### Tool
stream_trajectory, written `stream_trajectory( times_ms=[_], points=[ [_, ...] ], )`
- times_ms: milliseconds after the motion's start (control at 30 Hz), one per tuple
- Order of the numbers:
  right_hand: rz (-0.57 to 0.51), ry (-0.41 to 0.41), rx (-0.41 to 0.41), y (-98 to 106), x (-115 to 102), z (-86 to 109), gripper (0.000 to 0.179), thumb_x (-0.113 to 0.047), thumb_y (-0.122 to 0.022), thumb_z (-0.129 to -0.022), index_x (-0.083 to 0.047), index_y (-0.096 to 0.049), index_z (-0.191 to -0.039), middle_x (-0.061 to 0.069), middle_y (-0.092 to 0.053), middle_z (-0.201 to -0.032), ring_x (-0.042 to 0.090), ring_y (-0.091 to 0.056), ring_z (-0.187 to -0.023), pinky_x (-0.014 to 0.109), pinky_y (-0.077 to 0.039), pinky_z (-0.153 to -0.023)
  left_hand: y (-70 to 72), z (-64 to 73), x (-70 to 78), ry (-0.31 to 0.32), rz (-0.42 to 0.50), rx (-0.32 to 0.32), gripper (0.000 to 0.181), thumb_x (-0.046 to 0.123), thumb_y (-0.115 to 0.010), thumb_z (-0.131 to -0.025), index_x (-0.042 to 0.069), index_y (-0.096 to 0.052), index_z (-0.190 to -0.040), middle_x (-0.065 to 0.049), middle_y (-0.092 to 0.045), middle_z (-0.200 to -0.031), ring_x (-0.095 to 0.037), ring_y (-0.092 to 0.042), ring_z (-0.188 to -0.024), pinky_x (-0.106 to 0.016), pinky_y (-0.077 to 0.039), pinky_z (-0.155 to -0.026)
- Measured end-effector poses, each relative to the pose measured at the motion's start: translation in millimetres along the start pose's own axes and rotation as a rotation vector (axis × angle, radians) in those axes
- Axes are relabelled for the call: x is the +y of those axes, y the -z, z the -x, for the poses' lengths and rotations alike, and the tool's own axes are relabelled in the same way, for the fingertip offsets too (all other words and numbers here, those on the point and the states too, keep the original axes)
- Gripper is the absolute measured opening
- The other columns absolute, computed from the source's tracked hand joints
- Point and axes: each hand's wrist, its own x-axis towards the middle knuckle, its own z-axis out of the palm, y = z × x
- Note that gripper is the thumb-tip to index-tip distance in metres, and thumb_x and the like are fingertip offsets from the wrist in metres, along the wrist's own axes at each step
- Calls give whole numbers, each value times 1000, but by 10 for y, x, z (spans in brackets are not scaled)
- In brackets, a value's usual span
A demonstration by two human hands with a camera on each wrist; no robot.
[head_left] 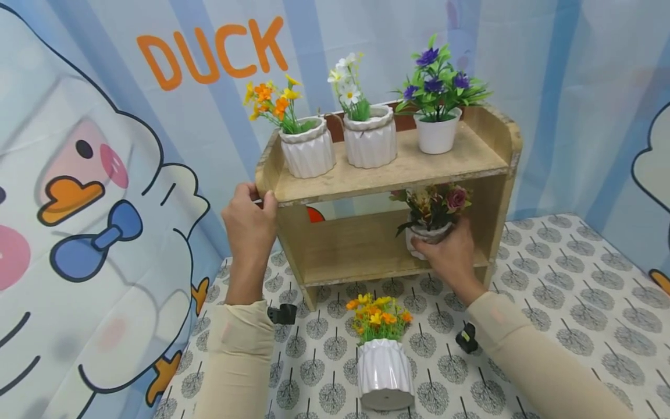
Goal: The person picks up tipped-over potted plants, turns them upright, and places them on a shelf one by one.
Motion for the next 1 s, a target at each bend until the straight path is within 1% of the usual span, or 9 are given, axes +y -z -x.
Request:
stream_trajectory(
  times_ms=[233, 367, 533, 733, 1000],
  points=[
    [-1, -8, 12, -18, 2, -81, 101, -27, -89, -74, -2, -28, -151, 26, -50, -141, 46, -51, -130, 61, -42, -111, 3, -12, 3, 1, 11, 2, 30, 22, -61, -98, -3, -64, -115, -20, -75, -111, -32, -76, -98, -43, -64, -80],
    [3, -30, -8, -16, 2, -103, 103, -28, -89, -74, -3, -27, -152, 26, -49, -142, 46, -51, -131, 62, -42, -112, -4, -13, -1, 4, 9, 2, 29, 21, -61, -98, -2, -64, -115, -20, -75, -110, -32, -76, -98, -43, -64, -80],
    [11, -55, -24, -13, 13, -116, 103, -30, -88, -75, -2, -26, -152, 27, -49, -142, 46, -50, -131, 62, -42, -112, -10, -8, -5, 4, 9, 1, 29, 21, -62, -98, -2, -64, -114, -20, -75, -110, -32, -76, -98, -43, -64, -79],
    [27, -44, -26, -4, 23, -138, 102, -30, -87, -76, -1, -25, -152, 28, -48, -143, 46, -50, -131, 61, -43, -111, -15, -4, -3, 4, 12, 3, 29, 21, -61, -98, -3, -64, -114, -20, -75, -110, -32, -76, -98, -43, -64, -79],
    [37, -20, -73, 24, 14, -130, 103, -31, -86, -79, 1, -22, -153, 30, -44, -144, 49, -47, -133, 63, -40, -112, -8, 1, 6, 21, 8, -5, 29, 21, -61, -98, -3, -64, -115, -20, -75, -111, -32, -75, -99, -43, -64, -79]
  ],
)
